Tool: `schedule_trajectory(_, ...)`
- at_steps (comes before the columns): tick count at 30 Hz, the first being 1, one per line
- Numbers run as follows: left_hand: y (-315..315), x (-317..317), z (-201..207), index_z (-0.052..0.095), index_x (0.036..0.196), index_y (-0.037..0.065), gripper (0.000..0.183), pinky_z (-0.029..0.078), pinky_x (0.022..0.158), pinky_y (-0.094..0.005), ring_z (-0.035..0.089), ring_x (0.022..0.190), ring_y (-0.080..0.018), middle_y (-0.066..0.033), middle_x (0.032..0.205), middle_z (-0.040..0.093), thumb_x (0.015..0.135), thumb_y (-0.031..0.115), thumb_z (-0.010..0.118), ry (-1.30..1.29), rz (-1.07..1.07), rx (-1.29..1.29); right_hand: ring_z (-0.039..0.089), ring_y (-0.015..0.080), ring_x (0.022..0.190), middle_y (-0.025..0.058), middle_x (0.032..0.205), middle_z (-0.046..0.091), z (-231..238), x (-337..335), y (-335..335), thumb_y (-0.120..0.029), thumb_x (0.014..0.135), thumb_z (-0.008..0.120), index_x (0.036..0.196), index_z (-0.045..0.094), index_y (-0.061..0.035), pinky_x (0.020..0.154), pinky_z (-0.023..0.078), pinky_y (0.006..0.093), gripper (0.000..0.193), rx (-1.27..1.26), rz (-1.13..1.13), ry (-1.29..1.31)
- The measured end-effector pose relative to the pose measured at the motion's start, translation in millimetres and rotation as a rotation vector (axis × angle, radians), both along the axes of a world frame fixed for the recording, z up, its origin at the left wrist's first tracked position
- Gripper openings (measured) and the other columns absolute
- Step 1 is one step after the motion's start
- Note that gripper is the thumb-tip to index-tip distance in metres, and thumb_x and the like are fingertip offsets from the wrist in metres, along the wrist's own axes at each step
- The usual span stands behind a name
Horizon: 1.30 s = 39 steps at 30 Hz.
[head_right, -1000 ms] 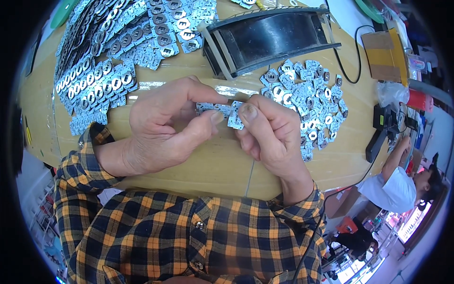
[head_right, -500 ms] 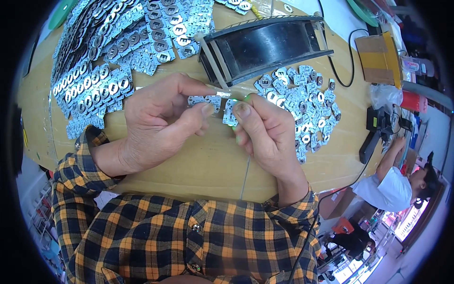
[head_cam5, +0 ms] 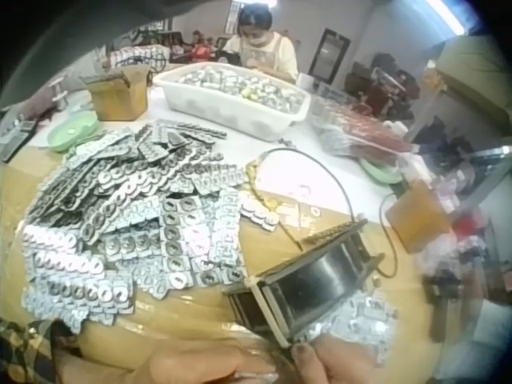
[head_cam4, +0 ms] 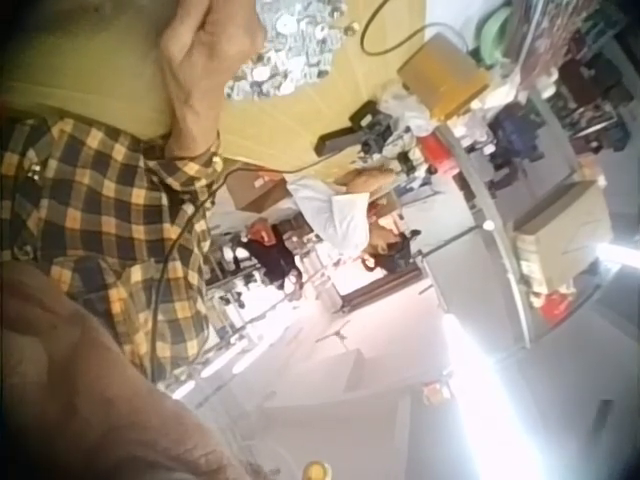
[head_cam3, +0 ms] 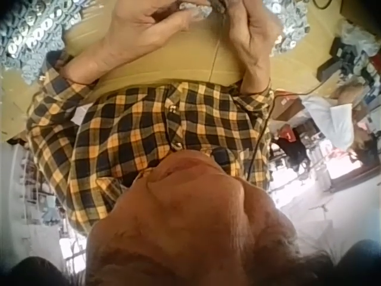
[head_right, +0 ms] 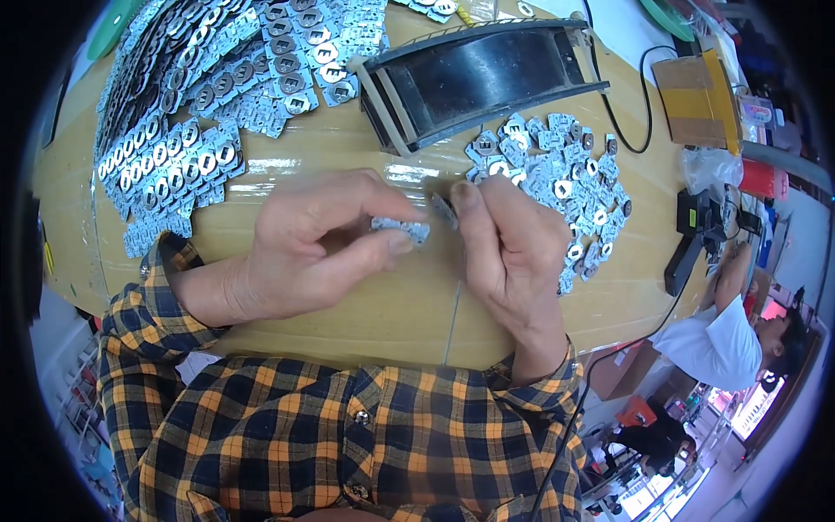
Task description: Assembling small LED circuit board components by manually snapping them together.
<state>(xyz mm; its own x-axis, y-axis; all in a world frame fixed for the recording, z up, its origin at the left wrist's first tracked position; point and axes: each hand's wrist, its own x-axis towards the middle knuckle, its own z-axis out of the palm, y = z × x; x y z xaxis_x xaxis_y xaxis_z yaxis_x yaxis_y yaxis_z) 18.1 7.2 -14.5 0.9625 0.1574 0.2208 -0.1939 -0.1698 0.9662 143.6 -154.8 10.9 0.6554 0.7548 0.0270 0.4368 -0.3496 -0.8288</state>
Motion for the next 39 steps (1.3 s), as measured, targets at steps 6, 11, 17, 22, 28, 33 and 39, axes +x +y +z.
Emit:
schedule_trajectory(6,2,5,7,0.060,0.112,-0.004,0.020,0.055,0.059,-0.0212,0.066,0.068,-0.0101,-0.0066,0.078,0.067,0.093,0.001,0.058,0.352,-0.041,-0.716,0.047,0.0026,0.053,-0.0009,0.062,0.053,9,-4,-8,-0.022,0.099,0.054,0.073,0.057,-0.0014,0.046,0.032,0.0195,0.033,0.045,-0.050,0.055)
schedule_trajectory(11,2,2,8,0.059,0.113,-0.004,0.021,0.055,0.058,-0.0206,0.066,0.067,-0.0099,-0.0075,0.080,0.067,0.092,0.001,0.060,0.357,-0.084,-0.659,0.054,0.0103,0.048,0.0036,0.058,0.054,8,-8,-4,-0.010,0.096,0.056,0.077,0.062,0.0014,0.045,0.039,0.0248,0.022,0.079,0.137,0.218)
schedule_trajectory(17,2,4,7,0.060,0.109,-0.004,0.020,0.054,0.054,-0.0210,0.066,0.065,-0.0095,-0.0069,0.079,0.067,0.091,0.002,0.063,0.361,-0.018,-0.511,0.049,0.0039,0.049,-0.0006,0.059,0.056,-1,-10,-4,-0.021,0.099,0.052,0.078,0.060,0.0002,0.046,0.036,0.0190,0.031,0.054,0.137,0.077)
schedule_trajectory(22,11,1,10,0.060,0.103,-0.004,0.015,0.053,0.050,-0.0212,0.066,0.062,-0.0105,-0.0082,0.078,0.067,0.090,0.002,0.065,0.395,-0.116,-0.787,0.041,0.0044,0.042,0.0024,0.056,0.052,8,-14,-5,-0.022,0.100,0.050,0.075,0.054,-0.0008,0.040,0.031,0.0202,0.033,0.079,0.132,0.264)
schedule_trajectory(28,15,3,6,0.060,0.101,-0.004,0.014,0.054,0.051,-0.0224,0.066,0.062,-0.0118,-0.0094,0.080,0.067,0.090,0.002,0.064,0.321,-0.131,-0.859,0.029,0.0049,0.035,0.0011,0.050,0.038,7,-15,3,-0.023,0.101,0.045,0.076,0.044,-0.0035,0.030,0.022,0.0203,0.032,0.286,-0.095,1.244)
schedule_trajectory(33,6,-2,5,0.060,0.104,-0.005,0.015,0.055,0.057,-0.0219,0.067,0.067,-0.0122,-0.0080,0.083,0.066,0.090,-0.001,0.062,0.151,0.047,-0.620,0.031,0.0050,0.036,0.0021,0.051,0.042,3,-19,4,-0.023,0.102,0.046,0.077,0.045,-0.0038,0.033,0.026,0.0210,0.032,0.236,-0.084,0.772)
schedule_trajectory(39,8,-2,6,0.063,0.098,-0.004,0.016,0.048,0.054,-0.0195,0.064,0.064,-0.0110,-0.0094,0.079,0.065,0.083,-0.005,0.068,-0.074,0.131,0.023,0.038,0.0006,0.043,-0.0032,0.055,0.050,-3,-20,-1,-0.020,0.100,0.052,0.078,0.056,-0.0027,0.041,0.028,0.0184,0.029,0.178,-0.011,0.676)
